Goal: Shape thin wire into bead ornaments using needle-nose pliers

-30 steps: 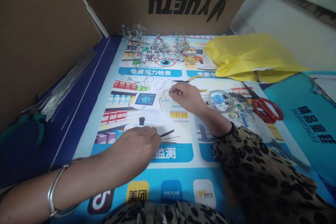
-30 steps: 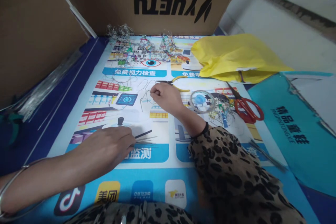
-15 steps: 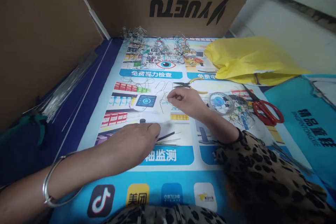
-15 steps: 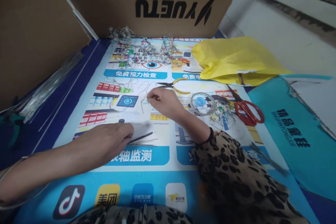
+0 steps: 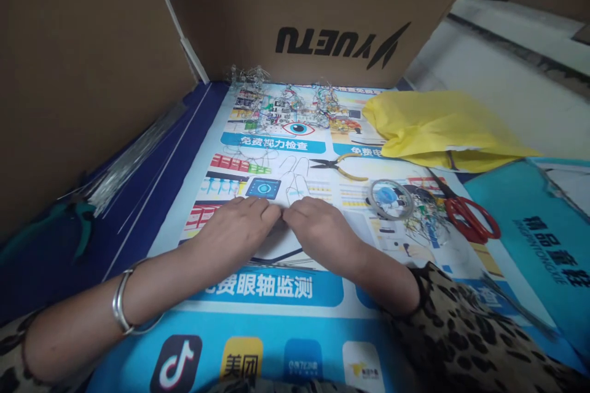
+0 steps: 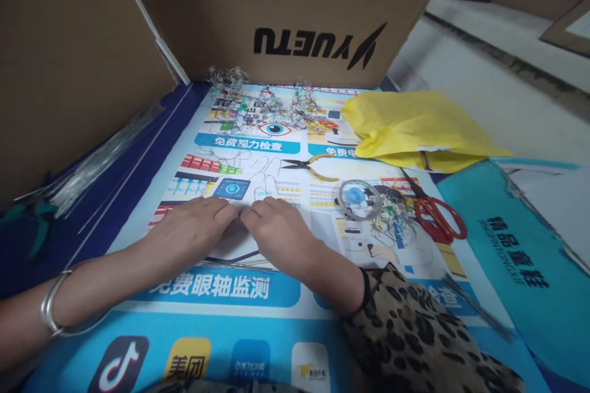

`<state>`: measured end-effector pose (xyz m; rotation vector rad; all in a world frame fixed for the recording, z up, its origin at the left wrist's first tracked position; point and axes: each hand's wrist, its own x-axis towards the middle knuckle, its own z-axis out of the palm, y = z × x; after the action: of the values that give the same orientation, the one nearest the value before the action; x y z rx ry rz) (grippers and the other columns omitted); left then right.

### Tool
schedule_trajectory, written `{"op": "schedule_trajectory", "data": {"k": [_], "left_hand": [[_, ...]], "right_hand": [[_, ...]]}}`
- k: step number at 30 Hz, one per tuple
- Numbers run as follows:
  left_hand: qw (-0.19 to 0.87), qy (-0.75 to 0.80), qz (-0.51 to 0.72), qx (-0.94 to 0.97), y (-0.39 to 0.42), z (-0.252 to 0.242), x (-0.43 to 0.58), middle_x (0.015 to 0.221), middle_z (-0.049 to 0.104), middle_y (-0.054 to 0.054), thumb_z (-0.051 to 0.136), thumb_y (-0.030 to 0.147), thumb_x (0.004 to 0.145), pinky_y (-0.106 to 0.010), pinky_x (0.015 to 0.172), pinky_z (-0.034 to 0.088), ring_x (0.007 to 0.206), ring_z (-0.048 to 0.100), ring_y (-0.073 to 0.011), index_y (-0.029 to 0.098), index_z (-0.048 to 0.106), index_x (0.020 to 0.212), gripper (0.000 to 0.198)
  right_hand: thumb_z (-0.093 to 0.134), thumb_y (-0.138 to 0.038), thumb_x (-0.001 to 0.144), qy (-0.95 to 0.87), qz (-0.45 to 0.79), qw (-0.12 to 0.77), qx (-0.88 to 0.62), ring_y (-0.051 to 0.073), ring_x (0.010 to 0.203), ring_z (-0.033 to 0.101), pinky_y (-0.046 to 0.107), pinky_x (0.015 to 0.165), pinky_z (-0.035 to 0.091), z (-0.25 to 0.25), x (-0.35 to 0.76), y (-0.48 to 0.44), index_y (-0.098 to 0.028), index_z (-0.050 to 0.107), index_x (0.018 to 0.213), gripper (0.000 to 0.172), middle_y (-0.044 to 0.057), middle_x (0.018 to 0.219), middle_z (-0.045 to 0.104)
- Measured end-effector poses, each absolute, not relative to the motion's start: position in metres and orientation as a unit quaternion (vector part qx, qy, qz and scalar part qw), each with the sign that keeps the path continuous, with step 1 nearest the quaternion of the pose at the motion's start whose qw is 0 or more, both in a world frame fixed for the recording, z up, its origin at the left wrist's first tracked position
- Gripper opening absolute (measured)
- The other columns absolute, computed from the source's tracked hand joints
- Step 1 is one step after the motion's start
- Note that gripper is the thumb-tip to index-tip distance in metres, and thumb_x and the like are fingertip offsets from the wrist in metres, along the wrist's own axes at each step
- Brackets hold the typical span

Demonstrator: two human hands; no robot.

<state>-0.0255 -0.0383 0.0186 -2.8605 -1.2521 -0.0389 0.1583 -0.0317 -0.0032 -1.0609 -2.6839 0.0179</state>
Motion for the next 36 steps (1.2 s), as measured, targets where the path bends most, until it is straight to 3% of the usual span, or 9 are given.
{"op": "schedule_trajectory", "data": {"k": [4,11,36], "left_hand": [[-0.003,-0.387,-0.021,-0.922,-0.038,0.017,-0.027,0.082,0.059,-0.007,0.043,0.008,0.083,-0.034,0.07,0.042,0.075,0.054,-0.02,0.015,0.054,0.086,0.013],[-0.011,-0.373,-0.013,-0.928,-0.037,0.019,-0.026,0.077,0.058,-0.005,0.049,0.011,0.083,-0.035,0.068,0.043,0.074,0.053,-0.0208,0.016,0.056,0.079,0.01],[0.032,-0.376,-0.01,-0.926,-0.043,0.018,-0.022,0.083,0.058,-0.005,0.053,0.013,0.083,-0.036,0.068,0.049,0.08,0.054,-0.0221,0.014,0.06,0.094,0.013]], "right_hand": [[0.045,-0.01,0.084,-0.934,-0.055,0.108,-0.337,0.019,0.076,0.048,0.031,0.068,0.038,-0.003,0.157,-0.04,-0.014,0.06,0.089,0.016,0.006,0.081,0.059],[0.041,-0.011,0.086,-0.922,-0.153,0.131,-0.332,0.02,0.072,0.046,0.033,0.061,0.036,-0.001,0.157,-0.048,-0.011,0.061,0.095,0.023,0.007,0.076,0.057],[0.042,-0.01,0.083,-0.906,-0.159,0.111,-0.376,0.02,0.07,0.046,0.033,0.061,0.037,0.006,0.148,-0.057,-0.012,0.059,0.089,0.018,0.007,0.075,0.056]]}}
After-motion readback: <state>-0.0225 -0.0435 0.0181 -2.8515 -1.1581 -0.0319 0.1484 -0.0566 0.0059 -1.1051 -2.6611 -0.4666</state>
